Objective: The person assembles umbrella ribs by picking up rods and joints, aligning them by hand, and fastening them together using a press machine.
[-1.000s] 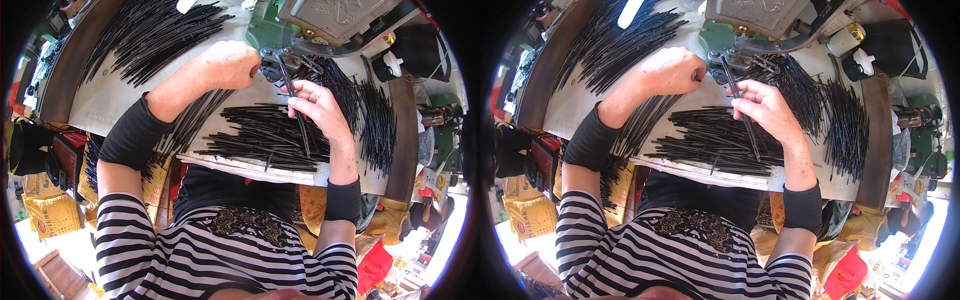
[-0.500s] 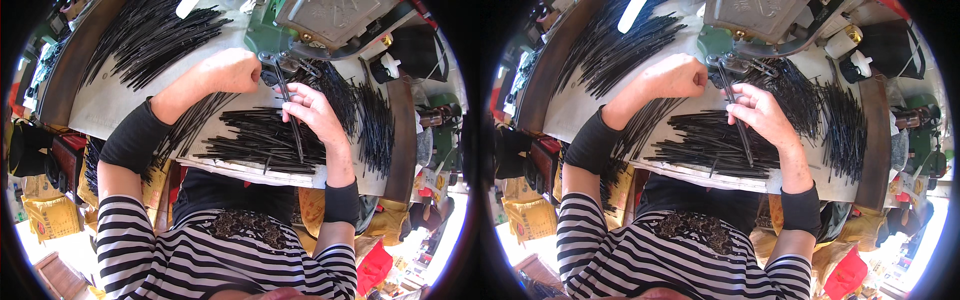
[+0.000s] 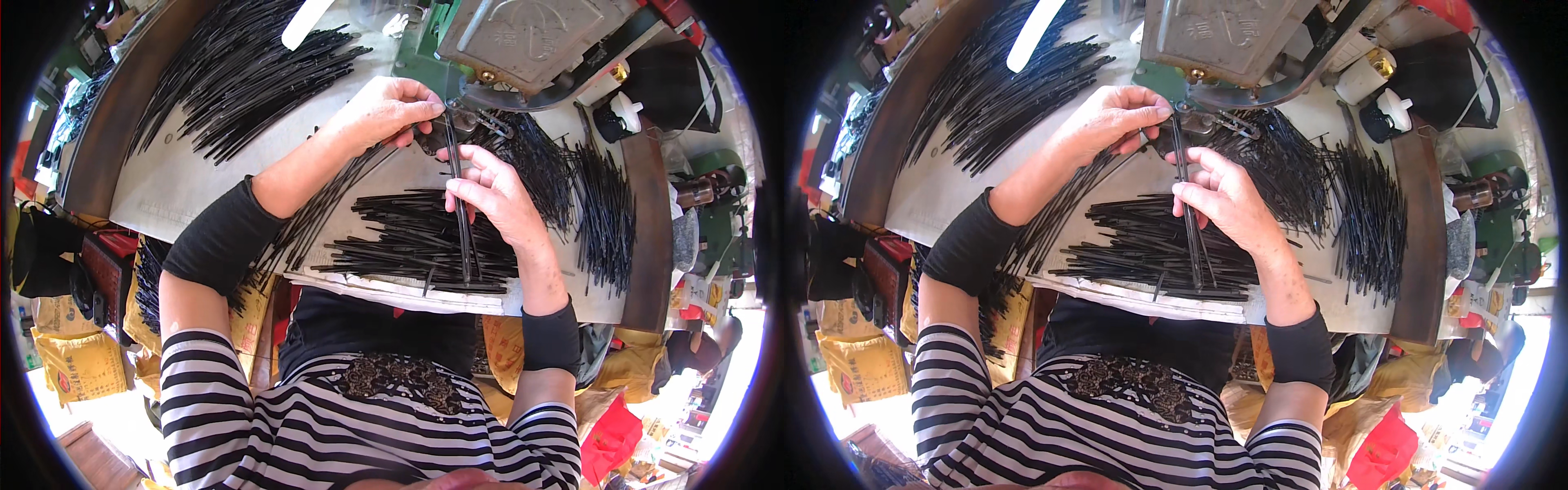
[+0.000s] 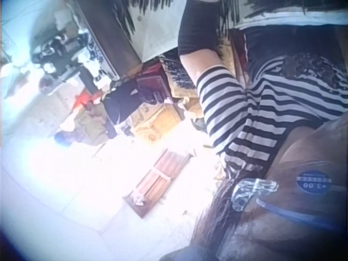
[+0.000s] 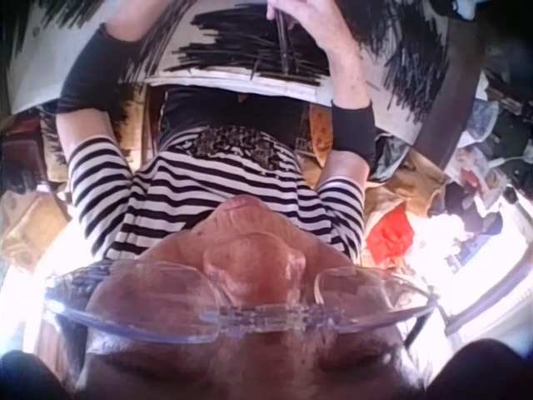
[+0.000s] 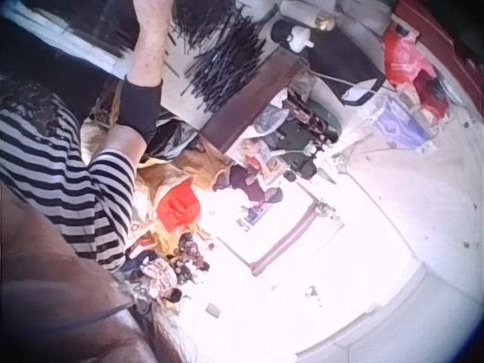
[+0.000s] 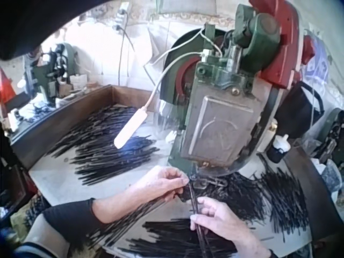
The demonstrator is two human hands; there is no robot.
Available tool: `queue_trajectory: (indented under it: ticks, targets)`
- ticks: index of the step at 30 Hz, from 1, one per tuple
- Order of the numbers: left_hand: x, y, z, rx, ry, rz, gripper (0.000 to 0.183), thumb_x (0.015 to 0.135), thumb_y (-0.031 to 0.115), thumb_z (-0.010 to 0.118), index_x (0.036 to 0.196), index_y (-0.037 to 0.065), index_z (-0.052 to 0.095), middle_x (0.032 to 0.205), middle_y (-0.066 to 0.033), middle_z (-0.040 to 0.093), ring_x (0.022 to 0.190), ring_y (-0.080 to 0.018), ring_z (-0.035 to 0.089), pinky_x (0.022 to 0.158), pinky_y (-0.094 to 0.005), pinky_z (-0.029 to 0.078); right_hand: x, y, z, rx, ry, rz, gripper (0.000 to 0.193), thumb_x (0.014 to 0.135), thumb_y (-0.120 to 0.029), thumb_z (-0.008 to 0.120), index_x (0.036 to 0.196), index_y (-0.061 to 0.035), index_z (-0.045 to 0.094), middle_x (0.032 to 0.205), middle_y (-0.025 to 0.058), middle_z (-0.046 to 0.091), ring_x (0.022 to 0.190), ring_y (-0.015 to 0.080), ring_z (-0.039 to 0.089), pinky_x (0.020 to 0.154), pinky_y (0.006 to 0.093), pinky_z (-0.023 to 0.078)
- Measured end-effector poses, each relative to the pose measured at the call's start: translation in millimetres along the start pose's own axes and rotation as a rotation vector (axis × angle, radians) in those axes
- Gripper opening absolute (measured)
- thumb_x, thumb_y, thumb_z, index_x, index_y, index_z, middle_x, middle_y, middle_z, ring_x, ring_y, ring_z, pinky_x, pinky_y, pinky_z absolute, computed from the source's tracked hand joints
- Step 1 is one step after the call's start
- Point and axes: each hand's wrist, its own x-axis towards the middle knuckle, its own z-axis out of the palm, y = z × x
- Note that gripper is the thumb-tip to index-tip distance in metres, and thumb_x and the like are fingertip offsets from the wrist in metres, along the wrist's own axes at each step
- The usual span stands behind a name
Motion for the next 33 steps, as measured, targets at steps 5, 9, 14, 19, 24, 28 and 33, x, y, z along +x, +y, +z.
queue_trajectory:
  ticks: [5,9,14,19,24,28,33]
  targets:
    - [1,-3,3,-0.02,-0.003,0.014,0.027,0.086,0.022,0.061,0.104,0.001,0.061,0.074,-0.0033,0.058,0.045,-0.0028,0.043,0.038,-0.016,0.029,0,0,0,-0.008,0.02,-0.005,0.035,0.084,-0.012,0.055,0.118,-0.0022,0.049,0.068,0.0024,0.059,0.058,0.0057,0.051,0.049,0.0194,0.039]
    - [0,-3,6,-0.048,-0.018,0.028,0.029,0.087,0.019,0.058,0.109,0.0,0.06,0.078,-0.0041,0.059,0.048,-0.0024,0.044,0.039,-0.0153,0.029,1,0,0,-0.013,0.04,-0.014,0.035,0.085,-0.012,0.055,0.117,-0.0021,0.049,0.068,0.0025,0.059,0.056,0.0056,0.051,0.048,0.019,0.038]
    - [0,-2,6,-0.101,0.009,0.041,0.027,0.088,0.017,0.057,0.109,0.0,0.06,0.08,-0.0041,0.059,0.047,-0.0018,0.042,0.039,-0.0155,0.028,1,-1,1,-0.01,0.055,-0.023,0.035,0.085,-0.012,0.055,0.117,-0.0015,0.049,0.068,0.0028,0.059,0.056,0.0057,0.051,0.048,0.0188,0.038]
    - [-1,-2,6,-0.134,0.016,0.046,0.027,0.088,0.017,0.056,0.109,0.0,0.06,0.081,-0.0045,0.059,0.046,-0.0015,0.041,0.038,-0.0157,0.028,1,0,2,-0.015,0.068,-0.024,0.036,0.084,-0.012,0.056,0.118,-0.0008,0.049,0.068,0.0031,0.059,0.057,0.0058,0.051,0.048,0.0189,0.038]
    - [-1,-1,7,-0.143,0.033,0.04,0.026,0.088,0.017,0.057,0.109,0.0,0.06,0.081,-0.0046,0.059,0.046,-0.0013,0.041,0.038,-0.0152,0.028,2,-2,3,0.003,0.088,-0.038,0.037,0.084,-0.013,0.056,0.118,-0.0005,0.048,0.069,0.0034,0.059,0.058,0.0057,0.051,0.049,0.019,0.039]
    - [-1,-1,10,-0.135,0.045,0.042,0.026,0.088,0.017,0.056,0.108,0.0,0.06,0.081,-0.004,0.059,0.046,-0.0014,0.041,0.039,-0.0153,0.029,1,-2,1,0.013,0.083,-0.033,0.037,0.084,-0.013,0.056,0.119,-0.0005,0.048,0.069,0.0035,0.06,0.059,0.0057,0.052,0.049,0.0188,0.039]
    - [0,0,12,-0.048,0.08,0.083,0.025,0.089,0.016,0.055,0.107,0.0,0.06,0.08,-0.0029,0.059,0.047,-0.0011,0.041,0.039,-0.0154,0.029,3,-4,5,0.051,0.101,-0.013,0.039,0.085,-0.018,0.056,0.12,-0.0029,0.049,0.07,0.0012,0.058,0.062,0.0058,0.052,0.051,0.0182,0.036]
